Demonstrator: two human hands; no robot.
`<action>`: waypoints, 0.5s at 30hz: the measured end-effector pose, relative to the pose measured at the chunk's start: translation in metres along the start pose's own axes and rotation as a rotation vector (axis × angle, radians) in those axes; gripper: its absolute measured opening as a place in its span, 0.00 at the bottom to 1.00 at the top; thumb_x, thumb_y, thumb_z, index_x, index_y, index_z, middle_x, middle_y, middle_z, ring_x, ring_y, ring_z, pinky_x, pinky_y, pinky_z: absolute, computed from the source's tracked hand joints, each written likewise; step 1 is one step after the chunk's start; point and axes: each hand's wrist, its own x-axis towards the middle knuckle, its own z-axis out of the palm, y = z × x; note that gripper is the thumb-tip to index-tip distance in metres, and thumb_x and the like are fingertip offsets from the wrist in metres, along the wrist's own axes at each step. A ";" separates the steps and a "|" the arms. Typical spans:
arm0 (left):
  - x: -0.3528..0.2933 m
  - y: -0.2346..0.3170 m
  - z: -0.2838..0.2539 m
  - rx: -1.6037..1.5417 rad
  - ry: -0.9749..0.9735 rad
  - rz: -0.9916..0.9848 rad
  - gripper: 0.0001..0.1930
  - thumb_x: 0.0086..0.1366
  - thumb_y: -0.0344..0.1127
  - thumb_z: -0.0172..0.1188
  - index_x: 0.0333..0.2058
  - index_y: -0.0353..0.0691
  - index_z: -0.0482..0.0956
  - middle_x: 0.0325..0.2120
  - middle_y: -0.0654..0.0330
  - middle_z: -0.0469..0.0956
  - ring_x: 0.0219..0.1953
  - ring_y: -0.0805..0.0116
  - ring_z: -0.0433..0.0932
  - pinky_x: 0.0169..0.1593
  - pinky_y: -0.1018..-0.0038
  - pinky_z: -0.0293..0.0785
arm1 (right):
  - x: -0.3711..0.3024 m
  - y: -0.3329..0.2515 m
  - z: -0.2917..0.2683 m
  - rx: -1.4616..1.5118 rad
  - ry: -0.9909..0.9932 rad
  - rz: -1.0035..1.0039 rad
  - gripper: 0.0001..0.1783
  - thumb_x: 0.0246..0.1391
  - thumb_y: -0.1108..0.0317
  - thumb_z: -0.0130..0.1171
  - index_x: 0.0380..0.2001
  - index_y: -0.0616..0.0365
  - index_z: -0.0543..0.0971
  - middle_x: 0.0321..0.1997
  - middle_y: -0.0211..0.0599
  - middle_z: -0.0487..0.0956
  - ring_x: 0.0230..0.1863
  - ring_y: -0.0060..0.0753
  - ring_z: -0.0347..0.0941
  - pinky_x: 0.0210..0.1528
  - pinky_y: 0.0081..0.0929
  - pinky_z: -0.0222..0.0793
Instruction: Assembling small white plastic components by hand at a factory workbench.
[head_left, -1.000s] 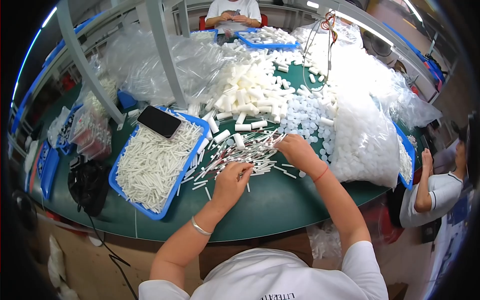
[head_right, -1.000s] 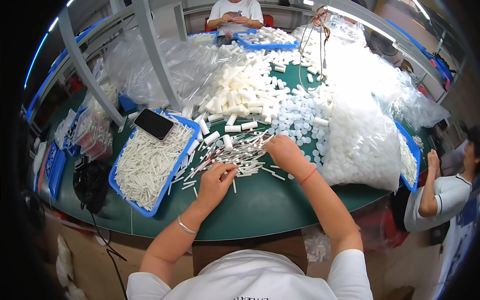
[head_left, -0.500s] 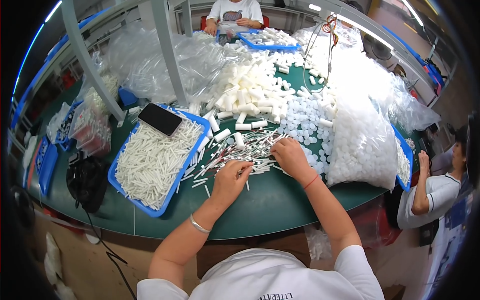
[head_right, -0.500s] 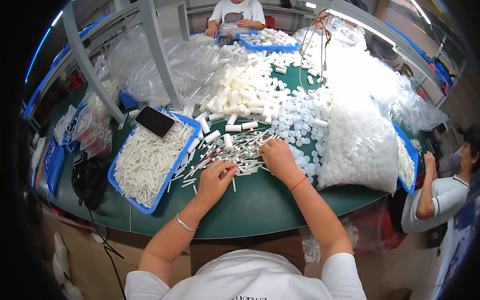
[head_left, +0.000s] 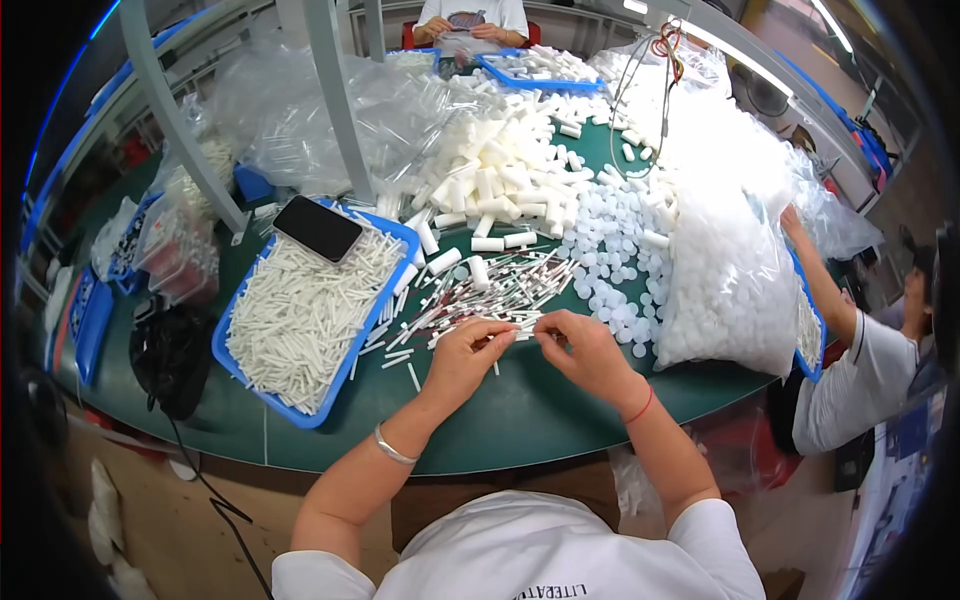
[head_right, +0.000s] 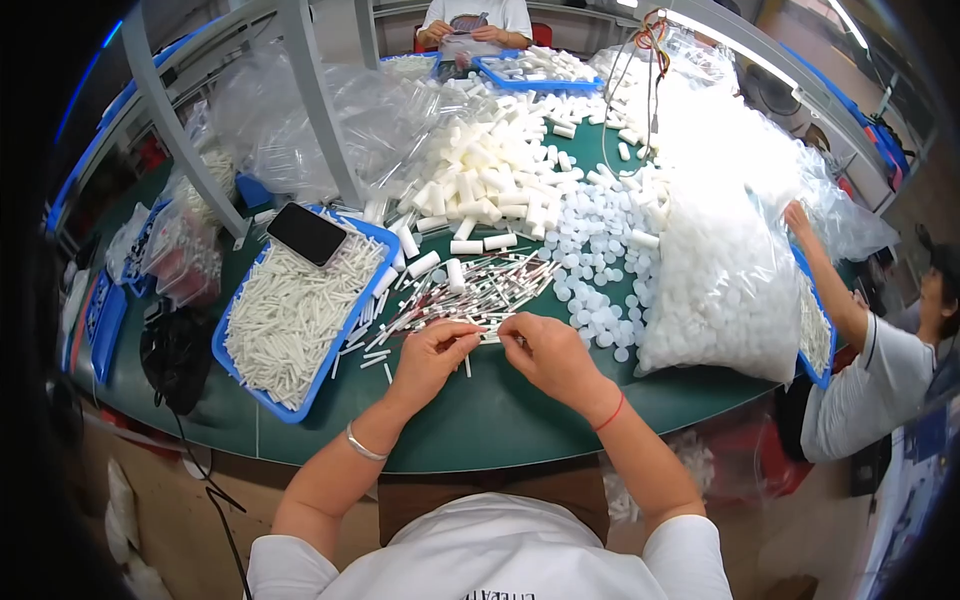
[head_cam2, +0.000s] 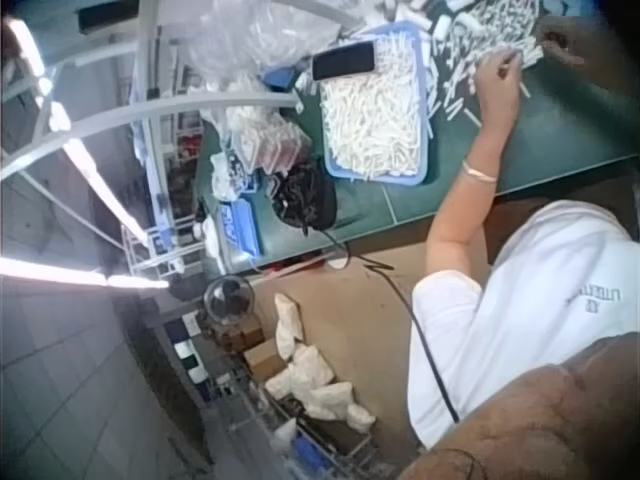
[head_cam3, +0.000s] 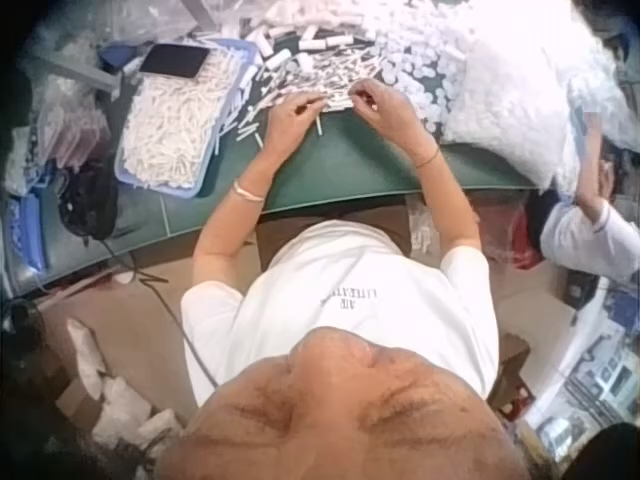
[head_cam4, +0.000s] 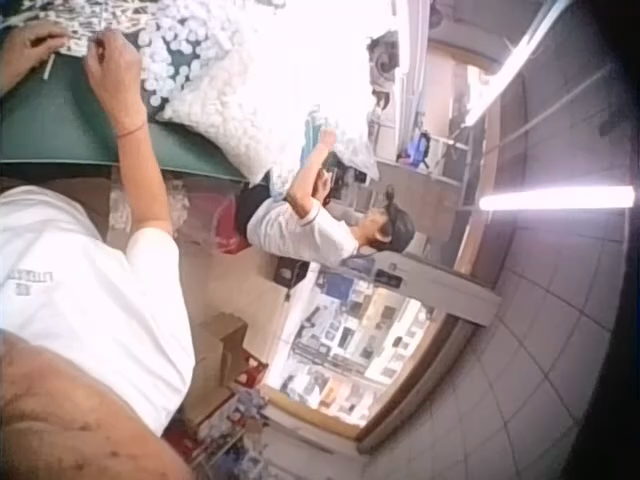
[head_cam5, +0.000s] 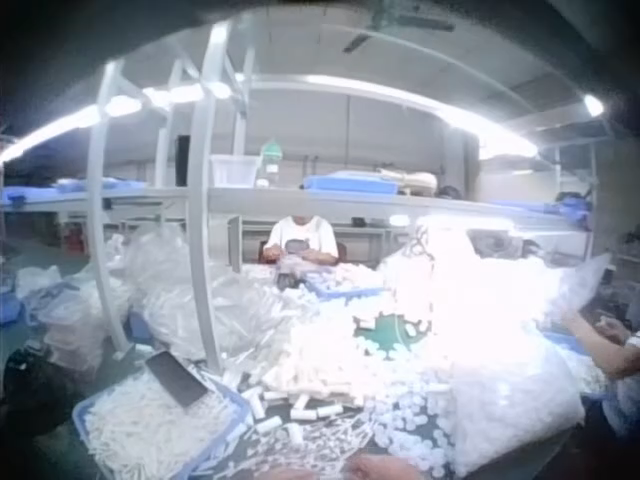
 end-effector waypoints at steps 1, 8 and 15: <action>-0.001 0.001 0.001 -0.005 -0.014 0.005 0.09 0.63 0.31 0.62 0.41 0.36 0.83 0.29 0.68 0.75 0.23 0.84 0.68 0.26 0.85 0.63 | -0.002 0.003 0.003 0.017 0.010 0.006 0.06 0.51 0.73 0.60 0.34 0.59 0.76 0.29 0.41 0.79 0.28 0.43 0.76 0.29 0.34 0.70; -0.006 -0.001 0.005 0.352 -0.057 0.293 0.07 0.57 0.27 0.64 0.36 0.36 0.82 0.28 0.60 0.76 0.22 0.75 0.70 0.27 0.79 0.67 | -0.014 0.008 0.007 -0.214 0.026 -0.218 0.06 0.51 0.72 0.60 0.33 0.57 0.76 0.26 0.40 0.77 0.30 0.43 0.75 0.33 0.37 0.70; -0.010 0.012 0.009 0.344 -0.177 0.061 0.06 0.58 0.31 0.64 0.34 0.37 0.83 0.26 0.57 0.77 0.25 0.66 0.75 0.31 0.73 0.71 | -0.035 -0.008 -0.009 -0.315 -0.135 -0.220 0.26 0.48 0.75 0.62 0.52 0.56 0.70 0.27 0.35 0.75 0.32 0.38 0.73 0.46 0.37 0.66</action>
